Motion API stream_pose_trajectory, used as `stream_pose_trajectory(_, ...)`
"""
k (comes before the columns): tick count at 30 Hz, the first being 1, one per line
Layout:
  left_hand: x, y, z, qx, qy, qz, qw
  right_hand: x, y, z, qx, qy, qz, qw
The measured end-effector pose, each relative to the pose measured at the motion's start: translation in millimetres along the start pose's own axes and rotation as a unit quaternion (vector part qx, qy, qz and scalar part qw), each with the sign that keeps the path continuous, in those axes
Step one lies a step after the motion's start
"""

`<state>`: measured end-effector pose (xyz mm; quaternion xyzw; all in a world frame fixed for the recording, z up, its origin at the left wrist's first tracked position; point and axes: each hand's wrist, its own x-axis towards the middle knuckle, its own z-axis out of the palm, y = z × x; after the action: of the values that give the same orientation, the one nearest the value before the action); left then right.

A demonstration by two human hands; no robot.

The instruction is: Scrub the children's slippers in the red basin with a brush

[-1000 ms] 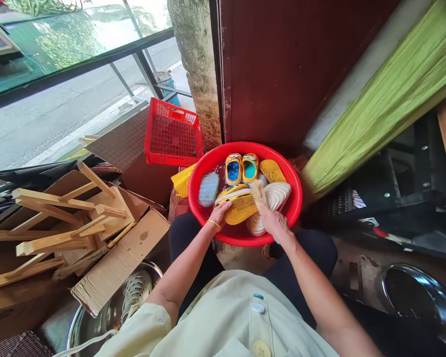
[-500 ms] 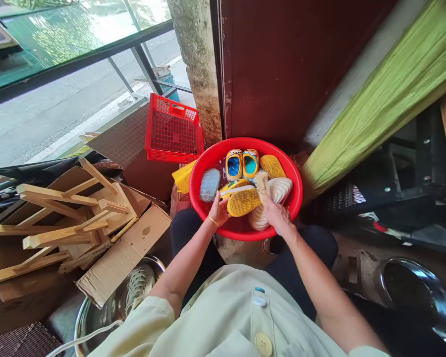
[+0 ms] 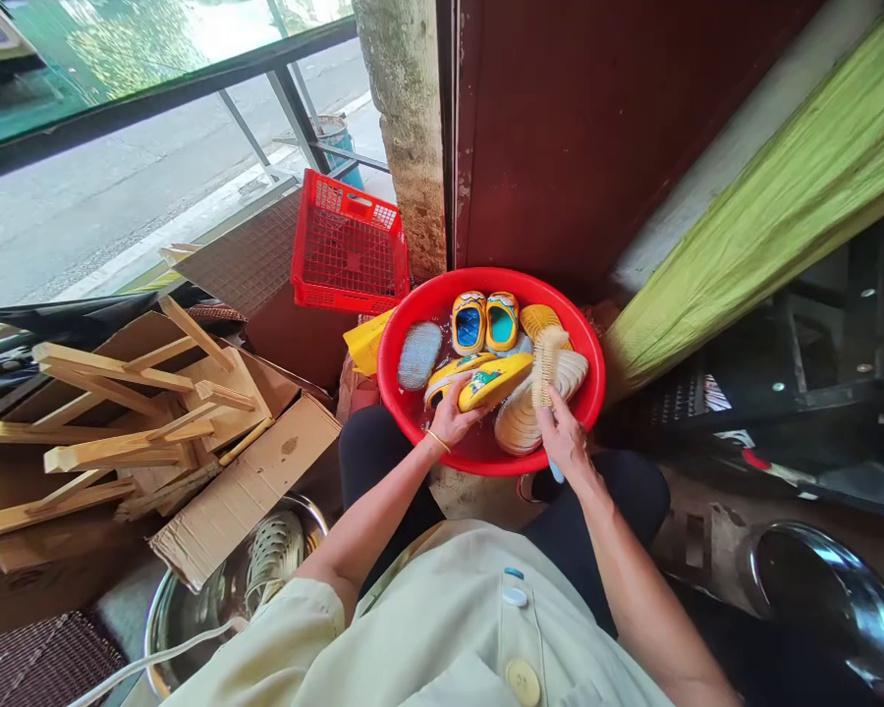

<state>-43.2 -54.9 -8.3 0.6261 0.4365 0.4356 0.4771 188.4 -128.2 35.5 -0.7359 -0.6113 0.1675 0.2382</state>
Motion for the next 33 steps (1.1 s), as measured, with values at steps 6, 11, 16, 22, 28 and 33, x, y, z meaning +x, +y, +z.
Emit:
stream_pose_trajectory(6,12.1,-17.7,-3.9,0.130,0.044,0.013,0.990,-13.3,-57.2,24.1,-0.137,-0.134,-0.113,0.975)
stream_pose_trajectory(11,9.1,-36.1,-6.1,0.178,-0.010,0.004,0.984,27.7,-44.6,4.2,-0.210,-0.172,0.015,0.962)
stream_pose_trajectory(16,11.4,-42.8,-3.1,0.150,-0.042,-0.014,0.988,33.0,-55.0,7.6,-0.196,-0.180,-0.053,0.962)
stream_pose_trajectory(22,11.2,-34.7,-11.1,0.068,-0.030,-0.048,0.996,33.1,-54.1,17.9,-0.206,-0.138,0.000,0.969)
stream_pose_trajectory(28,12.2,-26.1,-6.8,0.011,-0.021,-0.093,0.995,18.3,-61.4,30.9,-0.187,-0.163,-0.104,0.963)
stream_pose_trajectory(33,15.2,-23.8,-3.3,0.046,-0.016,-0.088,0.995,-6.0,-64.6,43.2,-0.237,-0.187,-0.171,0.938)
